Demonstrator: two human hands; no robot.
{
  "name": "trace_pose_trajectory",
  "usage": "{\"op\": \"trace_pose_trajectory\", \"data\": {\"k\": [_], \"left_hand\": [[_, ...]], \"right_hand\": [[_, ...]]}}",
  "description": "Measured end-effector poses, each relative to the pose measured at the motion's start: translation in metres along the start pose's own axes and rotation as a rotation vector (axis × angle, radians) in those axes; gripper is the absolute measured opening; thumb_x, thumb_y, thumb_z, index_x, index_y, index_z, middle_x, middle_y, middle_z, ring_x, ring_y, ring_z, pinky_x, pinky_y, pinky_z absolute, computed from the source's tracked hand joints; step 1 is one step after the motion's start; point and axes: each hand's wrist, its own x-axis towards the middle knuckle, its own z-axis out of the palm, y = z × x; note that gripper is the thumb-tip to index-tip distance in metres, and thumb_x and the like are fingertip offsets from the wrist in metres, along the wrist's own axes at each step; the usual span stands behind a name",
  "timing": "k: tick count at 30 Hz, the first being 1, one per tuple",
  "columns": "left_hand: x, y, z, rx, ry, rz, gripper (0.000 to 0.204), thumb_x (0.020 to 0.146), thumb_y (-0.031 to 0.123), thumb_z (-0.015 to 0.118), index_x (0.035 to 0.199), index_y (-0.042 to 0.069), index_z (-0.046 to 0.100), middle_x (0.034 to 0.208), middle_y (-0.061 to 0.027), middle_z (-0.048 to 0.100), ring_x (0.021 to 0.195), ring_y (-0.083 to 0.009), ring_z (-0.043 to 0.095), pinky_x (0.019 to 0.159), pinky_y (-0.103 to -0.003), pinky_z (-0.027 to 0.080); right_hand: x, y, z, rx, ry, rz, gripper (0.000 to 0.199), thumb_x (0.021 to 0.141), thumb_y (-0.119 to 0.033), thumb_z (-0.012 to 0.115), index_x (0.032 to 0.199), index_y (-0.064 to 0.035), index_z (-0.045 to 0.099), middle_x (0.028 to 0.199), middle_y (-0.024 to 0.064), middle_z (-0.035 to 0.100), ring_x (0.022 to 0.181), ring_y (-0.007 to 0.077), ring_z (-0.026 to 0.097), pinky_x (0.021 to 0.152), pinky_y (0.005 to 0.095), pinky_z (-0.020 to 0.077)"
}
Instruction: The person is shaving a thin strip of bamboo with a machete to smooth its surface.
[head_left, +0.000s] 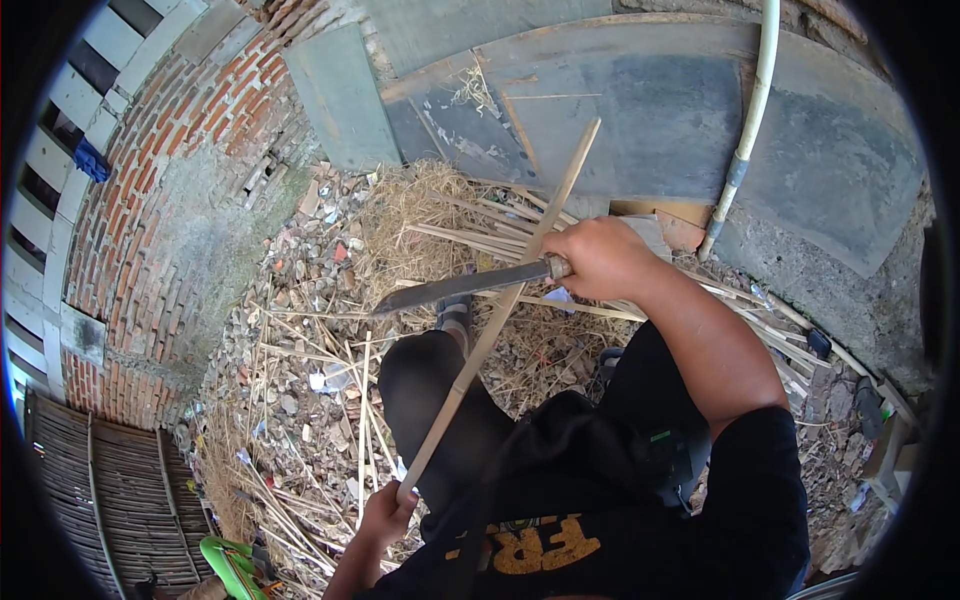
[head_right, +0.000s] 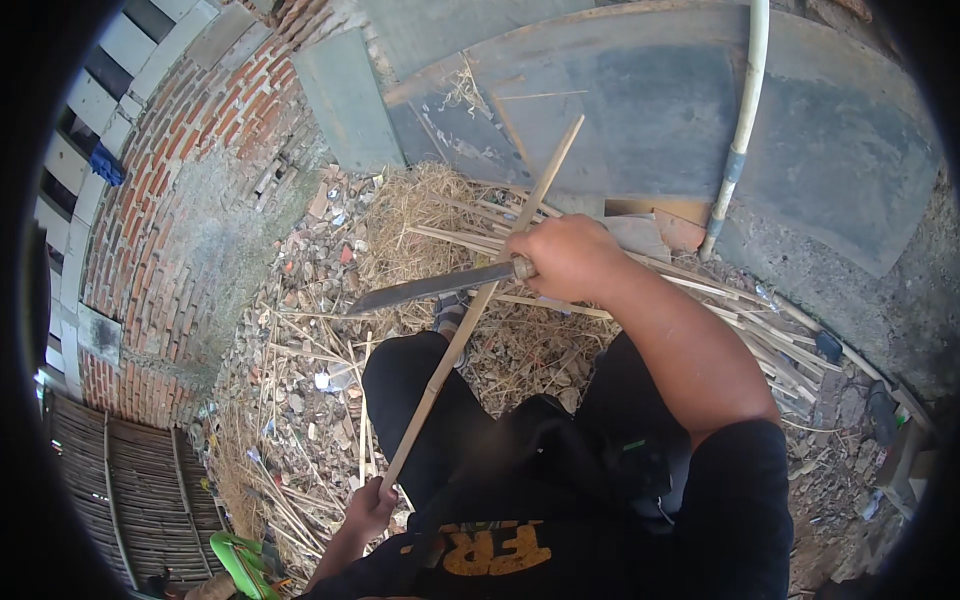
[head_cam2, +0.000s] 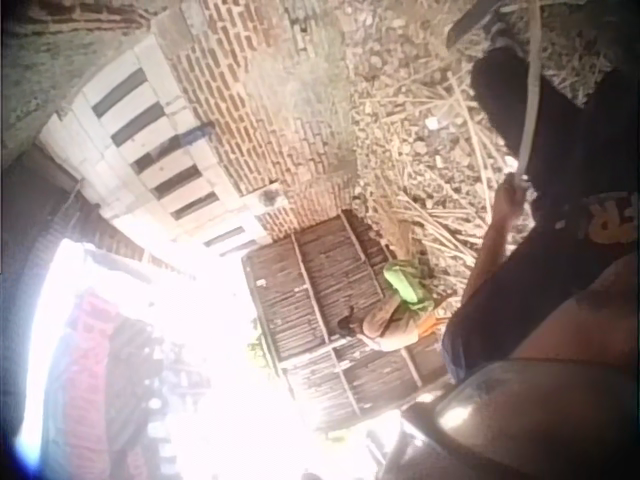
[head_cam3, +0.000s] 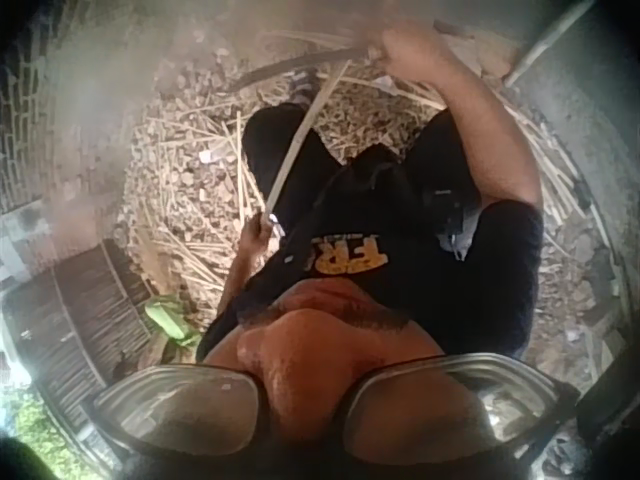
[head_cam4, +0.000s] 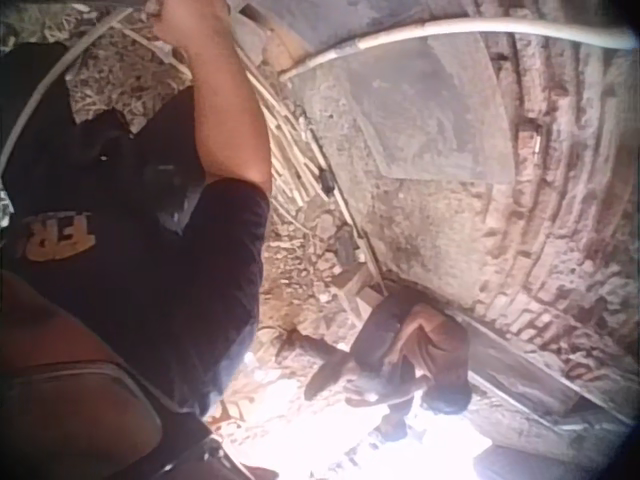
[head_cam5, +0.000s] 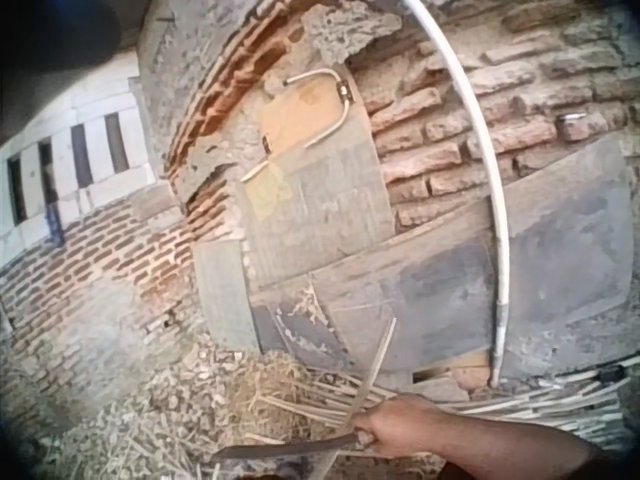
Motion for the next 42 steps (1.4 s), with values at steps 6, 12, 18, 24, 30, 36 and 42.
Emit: {"op": "trace_pose_trajectory", "data": {"k": [6, 12, 18, 24, 30, 36, 42], "left_hand": [[0.008, -0.009, 0.023, -0.311, 0.233, 0.243, 0.048, 0.100, 0.047, 0.054, 0.082, 0.002, 0.052, 0.062, -0.0042, 0.052, 0.058, -0.0135, 0.049, 0.054, -0.034, 0.039], [0.018, 0.017, 0.005, -0.340, 0.140, 0.193, 0.031, 0.090, 0.028, 0.068, 0.082, 0.001, 0.055, 0.061, -0.0063, 0.056, 0.056, -0.0146, 0.053, 0.052, -0.034, 0.042], [0.038, -0.015, 0.022, -0.384, 0.149, 0.208, 0.041, 0.096, 0.038, 0.062, 0.078, 0.002, 0.056, 0.058, -0.0089, 0.055, 0.054, -0.0174, 0.053, 0.052, -0.037, 0.041], [0.038, -0.028, 0.023, -0.487, 0.072, 0.360, 0.058, 0.097, 0.055, 0.053, 0.078, 0.001, 0.056, 0.058, -0.0044, 0.050, 0.057, -0.0138, 0.047, 0.052, -0.035, 0.039], [0.043, -0.023, 0.019, -0.443, 0.025, 0.180, 0.055, 0.104, 0.050, 0.042, 0.084, 0.001, 0.058, 0.065, -0.0019, 0.054, 0.064, -0.0132, 0.048, 0.058, -0.034, 0.041], [0.038, -0.038, 0.015, -0.445, -0.009, 0.164, 0.063, 0.100, 0.063, 0.039, 0.078, 0.006, 0.053, 0.065, 0.0003, 0.048, 0.061, -0.0106, 0.045, 0.056, -0.029, 0.038], [0.051, -0.019, 0.020, -0.447, 0.050, 0.225, 0.061, 0.102, 0.058, 0.039, 0.076, 0.005, 0.051, 0.061, 0.0002, 0.046, 0.057, -0.0104, 0.045, 0.051, -0.029, 0.036]], "right_hand": [[0.003, 0.004, 0.001, -0.032, 0.038, -0.001, 0.023, 0.075, -0.022, 0.075, 0.092, -0.0106, 0.067, 0.083, 0.0128, 0.071, 0.084, 0.0347, 0.069, 0.073, 0.0470, 0.0545], [0.001, -0.023, 0.001, 0.040, -0.045, -0.083, 0.020, 0.074, -0.019, 0.074, 0.089, -0.0099, 0.065, 0.082, 0.0122, 0.069, 0.084, 0.0348, 0.069, 0.072, 0.0478, 0.0539], [0.011, -0.002, 0.025, 0.052, -0.071, -0.021, 0.024, 0.073, -0.024, 0.079, 0.085, -0.0090, 0.065, 0.070, 0.0119, 0.065, 0.074, 0.0362, 0.067, 0.065, 0.0475, 0.0504], [0.024, -0.021, -0.003, 0.060, -0.075, -0.177, 0.022, 0.072, -0.024, 0.077, 0.083, -0.0088, 0.066, 0.070, 0.0129, 0.065, 0.073, 0.0371, 0.065, 0.065, 0.0484, 0.0496], [0.049, 0.003, -0.001, 0.052, -0.051, 0.027, 0.024, 0.076, -0.029, 0.076, 0.084, -0.0086, 0.066, 0.071, 0.0136, 0.066, 0.073, 0.0358, 0.066, 0.065, 0.0485, 0.0502], [0.038, -0.017, 0.017, 0.027, -0.147, -0.044, 0.020, 0.075, -0.024, 0.073, 0.085, -0.0072, 0.069, 0.076, 0.0137, 0.068, 0.077, 0.0339, 0.068, 0.072, 0.0462, 0.0538], [0.052, 0.003, 0.034, 0.276, -0.191, 0.016, 0.020, 0.072, -0.021, 0.071, 0.085, -0.0070, 0.069, 0.077, 0.0153, 0.068, 0.079, 0.0346, 0.067, 0.071, 0.0458, 0.0525]]}}
